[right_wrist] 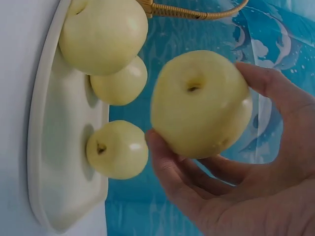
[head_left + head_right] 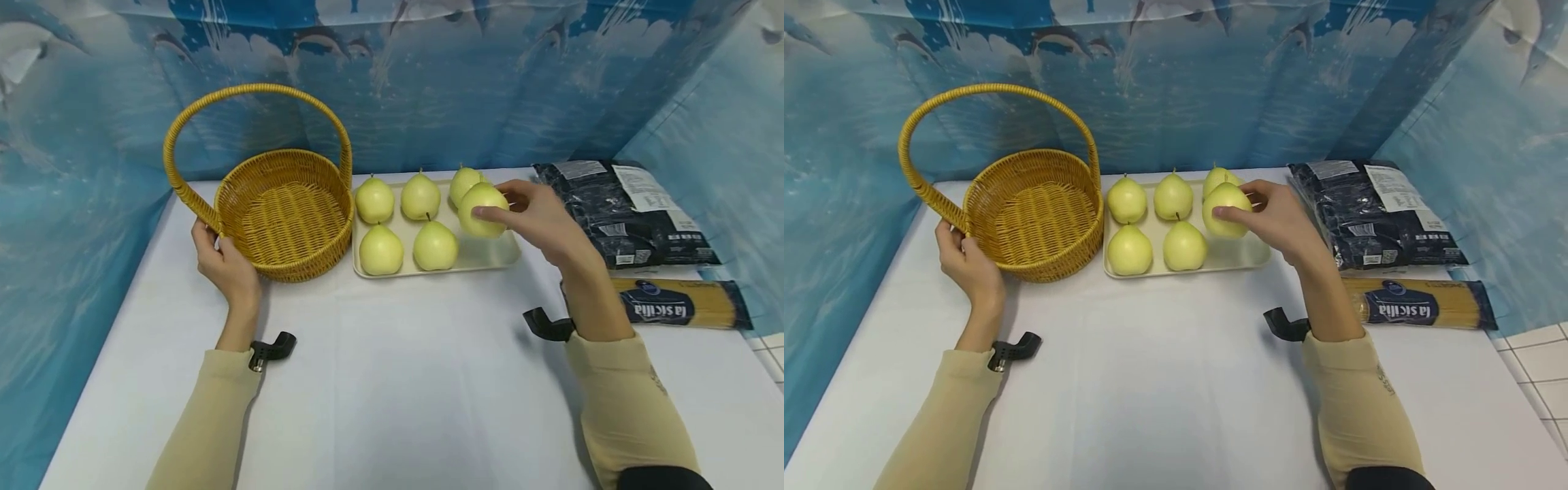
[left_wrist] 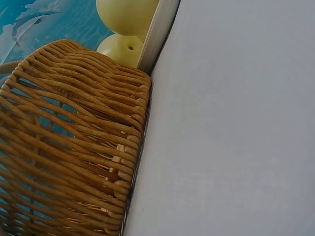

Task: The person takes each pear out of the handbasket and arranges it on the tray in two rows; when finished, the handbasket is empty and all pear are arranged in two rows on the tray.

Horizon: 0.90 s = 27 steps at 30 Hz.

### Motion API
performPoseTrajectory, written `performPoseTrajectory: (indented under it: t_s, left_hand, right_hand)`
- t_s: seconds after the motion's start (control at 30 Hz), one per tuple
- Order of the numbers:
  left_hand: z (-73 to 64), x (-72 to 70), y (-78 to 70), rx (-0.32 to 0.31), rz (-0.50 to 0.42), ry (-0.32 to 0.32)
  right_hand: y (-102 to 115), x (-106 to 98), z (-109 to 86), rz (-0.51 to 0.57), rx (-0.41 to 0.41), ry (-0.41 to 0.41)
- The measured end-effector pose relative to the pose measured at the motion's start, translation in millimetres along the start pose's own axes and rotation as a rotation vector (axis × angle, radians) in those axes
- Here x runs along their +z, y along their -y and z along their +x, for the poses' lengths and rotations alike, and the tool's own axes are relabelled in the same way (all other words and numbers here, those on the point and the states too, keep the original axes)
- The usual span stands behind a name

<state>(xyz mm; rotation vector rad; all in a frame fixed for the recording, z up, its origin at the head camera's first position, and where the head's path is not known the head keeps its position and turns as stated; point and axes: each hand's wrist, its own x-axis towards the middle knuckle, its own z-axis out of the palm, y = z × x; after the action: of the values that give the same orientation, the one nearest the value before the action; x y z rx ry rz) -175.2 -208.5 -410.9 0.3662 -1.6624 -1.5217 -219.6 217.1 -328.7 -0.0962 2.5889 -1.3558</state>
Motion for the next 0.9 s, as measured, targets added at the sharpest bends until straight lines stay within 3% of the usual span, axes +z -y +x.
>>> performPoseTrajectory:
  t_s: [0.3, 0.53, 0.9]
  left_hand:
    - [-1.6, -1.5, 2.1, -0.009, 0.005, -0.010]
    - [2.4, -1.1, 11.4, -0.003, -0.010, -0.003]
    - [-1.0, 0.3, 7.5, -0.014, -0.027, -0.005]
  right_hand:
    - [-8, -1, 9.7, -0.076, 0.087, 0.103]
    - [-16, -5, 12.6, -0.165, 0.131, 0.125]
    - [-37, -8, 23.5, -0.131, 0.143, 0.228]
